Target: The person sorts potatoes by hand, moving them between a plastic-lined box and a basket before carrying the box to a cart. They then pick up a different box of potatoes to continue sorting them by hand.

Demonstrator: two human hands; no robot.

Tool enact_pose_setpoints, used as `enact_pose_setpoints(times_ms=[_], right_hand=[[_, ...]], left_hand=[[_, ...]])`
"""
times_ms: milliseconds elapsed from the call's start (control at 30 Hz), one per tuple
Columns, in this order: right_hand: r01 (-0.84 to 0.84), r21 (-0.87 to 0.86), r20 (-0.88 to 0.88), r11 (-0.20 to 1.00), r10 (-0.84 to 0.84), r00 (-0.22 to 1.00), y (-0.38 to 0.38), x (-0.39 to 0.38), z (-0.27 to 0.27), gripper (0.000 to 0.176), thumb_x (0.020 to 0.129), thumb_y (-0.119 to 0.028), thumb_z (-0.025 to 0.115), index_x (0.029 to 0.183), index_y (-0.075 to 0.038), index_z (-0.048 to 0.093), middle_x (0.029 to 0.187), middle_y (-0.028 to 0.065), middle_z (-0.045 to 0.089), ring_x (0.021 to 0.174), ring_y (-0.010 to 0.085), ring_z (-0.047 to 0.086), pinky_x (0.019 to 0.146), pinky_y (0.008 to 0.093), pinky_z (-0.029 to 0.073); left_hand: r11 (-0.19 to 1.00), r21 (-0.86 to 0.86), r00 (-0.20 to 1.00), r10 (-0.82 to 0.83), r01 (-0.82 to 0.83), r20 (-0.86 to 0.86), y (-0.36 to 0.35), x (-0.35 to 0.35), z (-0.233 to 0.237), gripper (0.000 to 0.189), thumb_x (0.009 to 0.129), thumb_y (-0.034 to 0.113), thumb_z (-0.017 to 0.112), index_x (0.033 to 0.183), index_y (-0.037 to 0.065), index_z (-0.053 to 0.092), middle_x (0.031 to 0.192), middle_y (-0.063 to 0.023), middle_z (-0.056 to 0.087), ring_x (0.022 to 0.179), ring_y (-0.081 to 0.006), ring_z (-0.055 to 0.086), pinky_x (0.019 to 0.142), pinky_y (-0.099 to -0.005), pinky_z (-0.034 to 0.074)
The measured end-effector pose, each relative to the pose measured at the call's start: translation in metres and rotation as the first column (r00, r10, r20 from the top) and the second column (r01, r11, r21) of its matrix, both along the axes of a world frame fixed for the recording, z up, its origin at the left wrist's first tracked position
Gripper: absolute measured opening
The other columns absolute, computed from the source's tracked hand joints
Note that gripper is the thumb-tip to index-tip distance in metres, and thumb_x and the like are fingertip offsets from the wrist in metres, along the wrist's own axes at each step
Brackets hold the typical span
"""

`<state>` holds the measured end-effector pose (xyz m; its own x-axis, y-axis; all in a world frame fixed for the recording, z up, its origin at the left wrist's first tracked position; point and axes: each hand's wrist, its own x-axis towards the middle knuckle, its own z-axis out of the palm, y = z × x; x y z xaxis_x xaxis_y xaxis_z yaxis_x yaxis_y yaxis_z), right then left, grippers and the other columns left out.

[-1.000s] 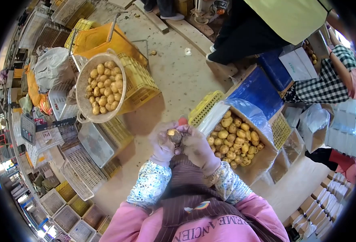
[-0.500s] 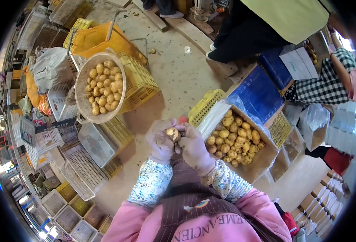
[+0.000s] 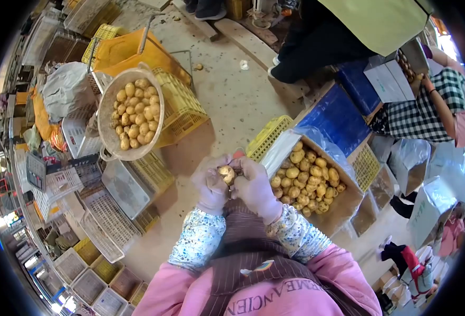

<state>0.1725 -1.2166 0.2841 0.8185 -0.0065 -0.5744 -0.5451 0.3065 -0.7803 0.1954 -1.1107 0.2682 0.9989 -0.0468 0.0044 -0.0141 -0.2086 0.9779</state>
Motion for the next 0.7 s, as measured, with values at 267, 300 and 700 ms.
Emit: enact_pose_setpoints(times_ms=[267, 300, 700], right_hand=[[-0.03, -0.002, 0.051, 1.0, 0.03, 0.998, 0.006, 0.003, 0.011, 0.026, 0.076, 0.004, 0.048, 0.102, 0.006, 0.051, 0.082, 0.0097, 0.06, 0.064, 0.0144, 0.057, 0.057, 0.0242, 0.046], [-0.054, -0.214, 0.167, 0.975, 0.091, 0.982, 0.009, -0.001, 0.004, 0.026, 0.076, 0.006, 0.046, 0.102, 0.006, 0.051, 0.081, 0.0075, 0.059, 0.064, 0.0126, 0.057, 0.056, 0.0219, 0.045], [0.058, 0.522, -0.191, 0.851, 0.05, 0.98, -0.037, 0.02, -0.021, 0.035, 0.081, -0.006, 0.054, 0.113, 0.003, 0.044, 0.088, 0.0085, 0.055, 0.073, 0.0156, 0.056, 0.06, 0.0276, 0.048]], left_hand=[[0.986, -0.084, 0.989, 0.143, -0.147, -0.047, -0.002, 0.003, 0.001, 0.064, 0.091, 0.053, 0.029, 0.082, -0.004, 0.057, 0.082, -0.0146, 0.059, 0.075, -0.0206, 0.059, 0.068, -0.0294, 0.048], [0.986, -0.084, 0.989, 0.143, -0.146, -0.046, -0.006, 0.003, 0.004, 0.064, 0.091, 0.053, 0.029, 0.082, -0.004, 0.057, 0.082, -0.0146, 0.059, 0.075, -0.0206, 0.059, 0.068, -0.0294, 0.048], [0.795, -0.381, 0.708, 0.085, -0.472, -0.701, -0.017, 0.015, 0.027, 0.051, 0.094, 0.044, 0.028, 0.087, 0.002, 0.055, 0.066, -0.0068, 0.055, 0.045, -0.01, 0.047, 0.04, -0.0189, 0.037]])
